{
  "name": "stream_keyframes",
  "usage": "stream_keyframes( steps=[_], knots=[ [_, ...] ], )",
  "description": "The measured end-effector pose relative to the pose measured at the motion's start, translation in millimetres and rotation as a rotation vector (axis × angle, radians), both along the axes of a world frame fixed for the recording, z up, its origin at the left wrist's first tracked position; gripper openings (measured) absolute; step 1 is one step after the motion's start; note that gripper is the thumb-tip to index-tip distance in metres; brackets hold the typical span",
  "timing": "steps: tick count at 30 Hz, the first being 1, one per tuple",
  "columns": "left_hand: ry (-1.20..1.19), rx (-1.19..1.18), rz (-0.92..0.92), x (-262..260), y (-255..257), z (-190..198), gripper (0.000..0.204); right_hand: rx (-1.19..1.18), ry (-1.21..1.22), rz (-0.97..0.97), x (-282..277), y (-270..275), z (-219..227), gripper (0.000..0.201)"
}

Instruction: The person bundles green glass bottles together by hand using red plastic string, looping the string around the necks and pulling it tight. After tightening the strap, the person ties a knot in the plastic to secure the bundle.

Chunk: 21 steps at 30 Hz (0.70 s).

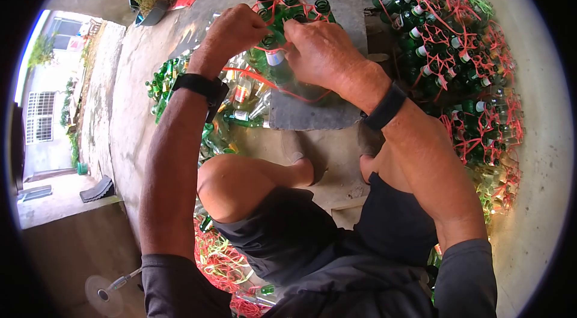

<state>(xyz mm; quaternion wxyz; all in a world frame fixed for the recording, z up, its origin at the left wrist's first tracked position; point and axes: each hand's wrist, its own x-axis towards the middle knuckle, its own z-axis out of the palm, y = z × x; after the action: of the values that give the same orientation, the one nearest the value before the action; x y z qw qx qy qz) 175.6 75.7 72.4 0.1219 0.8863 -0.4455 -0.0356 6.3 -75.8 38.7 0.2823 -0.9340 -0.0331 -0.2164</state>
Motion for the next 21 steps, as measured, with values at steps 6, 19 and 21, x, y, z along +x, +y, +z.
stream_keyframes(
  steps=[6, 19, 21],
  knots=[
    [-0.053, -0.03, 0.186, -12, 6, -9, 0.024, 0.0, 0.012, -0.002, -1, 2, 1, 0.014],
    [-0.067, -0.092, 0.295, -41, 18, -14, 0.02, -0.137, 0.009, 0.031, -4, 3, -8, 0.016],
    [-0.057, -0.17, 0.328, -47, 21, -18, 0.018, -0.137, -0.003, 0.063, -3, 2, -9, 0.016]
  ],
)
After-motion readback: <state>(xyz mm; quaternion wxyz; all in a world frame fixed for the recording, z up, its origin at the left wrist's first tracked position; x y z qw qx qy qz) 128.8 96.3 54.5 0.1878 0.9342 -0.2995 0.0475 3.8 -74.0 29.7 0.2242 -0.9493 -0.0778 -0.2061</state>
